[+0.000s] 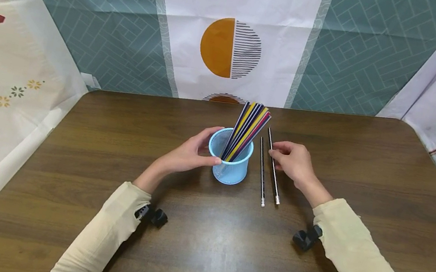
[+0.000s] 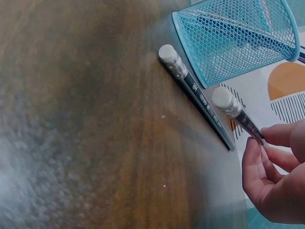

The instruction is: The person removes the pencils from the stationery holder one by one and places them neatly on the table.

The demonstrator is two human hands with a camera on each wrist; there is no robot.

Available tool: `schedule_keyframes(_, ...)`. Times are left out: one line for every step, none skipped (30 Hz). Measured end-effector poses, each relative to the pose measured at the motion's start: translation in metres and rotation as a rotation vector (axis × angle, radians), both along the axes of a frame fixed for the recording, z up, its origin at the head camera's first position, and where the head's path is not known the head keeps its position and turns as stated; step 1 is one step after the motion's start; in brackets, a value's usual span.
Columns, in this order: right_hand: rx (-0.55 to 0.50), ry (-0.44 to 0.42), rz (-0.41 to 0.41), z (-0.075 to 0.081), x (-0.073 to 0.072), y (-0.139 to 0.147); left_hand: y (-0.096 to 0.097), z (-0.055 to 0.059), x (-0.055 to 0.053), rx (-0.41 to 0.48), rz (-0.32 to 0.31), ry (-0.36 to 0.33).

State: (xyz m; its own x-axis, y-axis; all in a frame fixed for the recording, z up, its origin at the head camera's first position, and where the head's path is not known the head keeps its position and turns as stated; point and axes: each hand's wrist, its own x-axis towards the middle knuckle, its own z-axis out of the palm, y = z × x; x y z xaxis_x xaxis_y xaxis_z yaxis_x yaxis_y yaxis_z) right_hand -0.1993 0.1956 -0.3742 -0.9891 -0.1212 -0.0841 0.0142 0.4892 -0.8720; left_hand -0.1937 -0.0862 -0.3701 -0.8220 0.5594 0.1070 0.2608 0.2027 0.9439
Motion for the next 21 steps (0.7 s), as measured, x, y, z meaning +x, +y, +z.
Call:
schedule_keyframes(0.008,-0.005,0.002,-0.0007,-0.0003,0.0000,0.0001,0.0002,0.0001,-0.002,0.000,-0.001)
schedule_keyframes(0.017,-0.011,0.004,-0.0016,-0.0006,0.0000,0.0002,0.0005,0.0003,-0.002,0.000,-0.003)
schedule_keyframes(0.024,-0.016,0.007,-0.0025,-0.0010,0.0000,0.0003,0.0008,0.0005,-0.004,0.001,-0.005)
schedule_keyframes(0.028,-0.020,0.009,-0.0035,-0.0014,0.0000,0.0004,0.0009,0.0005,-0.005,0.002,-0.007)
schedule_keyframes(0.032,-0.024,0.012,-0.0044,-0.0017,-0.0002,0.0004,0.0012,0.0006,-0.007,0.002,-0.009)
schedule_keyframes(0.035,-0.028,0.013,-0.0053,-0.0018,-0.0003,0.0004,0.0012,0.0006,-0.009,0.002,-0.010)
schedule_keyframes(0.039,-0.031,0.014,-0.0062,-0.0020,-0.0005,0.0004,0.0011,0.0007,-0.011,0.003,-0.012)
schedule_keyframes(0.041,-0.033,0.015,-0.0070,-0.0018,-0.0009,0.0004,0.0009,0.0008,-0.012,0.003,-0.013)
schedule_keyframes(0.042,-0.034,0.014,-0.0078,-0.0017,-0.0011,0.0004,0.0007,0.0008,-0.011,0.001,-0.014)
schedule_keyframes(0.044,-0.035,0.014,-0.0083,-0.0016,-0.0013,0.0005,0.0006,0.0008,-0.010,0.000,-0.014)
schedule_keyframes(0.048,-0.037,0.013,-0.0085,-0.0013,-0.0016,0.0005,0.0007,0.0009,-0.011,0.001,-0.015)
schedule_keyframes(0.049,-0.038,0.011,-0.0088,-0.0011,-0.0018,0.0006,0.0008,0.0008,-0.011,0.001,-0.015)
schedule_keyframes(0.050,-0.040,0.010,-0.0090,-0.0010,-0.0021,0.0007,0.0009,0.0008,-0.010,0.001,-0.015)
schedule_keyframes(0.050,-0.043,0.008,-0.0092,-0.0010,-0.0023,0.0009,0.0011,0.0007,-0.008,0.000,-0.015)
schedule_keyframes(0.051,-0.046,0.006,-0.0092,-0.0011,-0.0024,0.0009,0.0013,0.0006,-0.008,0.001,-0.015)
schedule_keyframes(0.052,-0.051,0.004,-0.0091,-0.0012,-0.0027,0.0009,0.0016,0.0005,-0.010,0.002,-0.015)
schedule_keyframes(0.052,-0.056,0.002,-0.0091,-0.0015,-0.0031,0.0008,0.0019,0.0003,-0.011,0.003,-0.014)
schedule_keyframes(0.053,-0.060,-0.002,-0.0091,-0.0017,-0.0035,0.0007,0.0020,0.0001,-0.010,0.003,-0.013)
schedule_keyframes(0.053,-0.062,-0.005,-0.0090,-0.0019,-0.0040,0.0005,0.0022,0.0000,-0.010,0.002,-0.012)
schedule_keyframes(0.054,-0.064,-0.009,-0.0090,-0.0022,-0.0046,0.0004,0.0023,-0.0001,-0.009,0.002,-0.012)
schedule_keyframes(0.054,-0.065,-0.012,-0.0091,-0.0025,-0.0053,0.0002,0.0024,-0.0002,-0.008,0.002,-0.012)
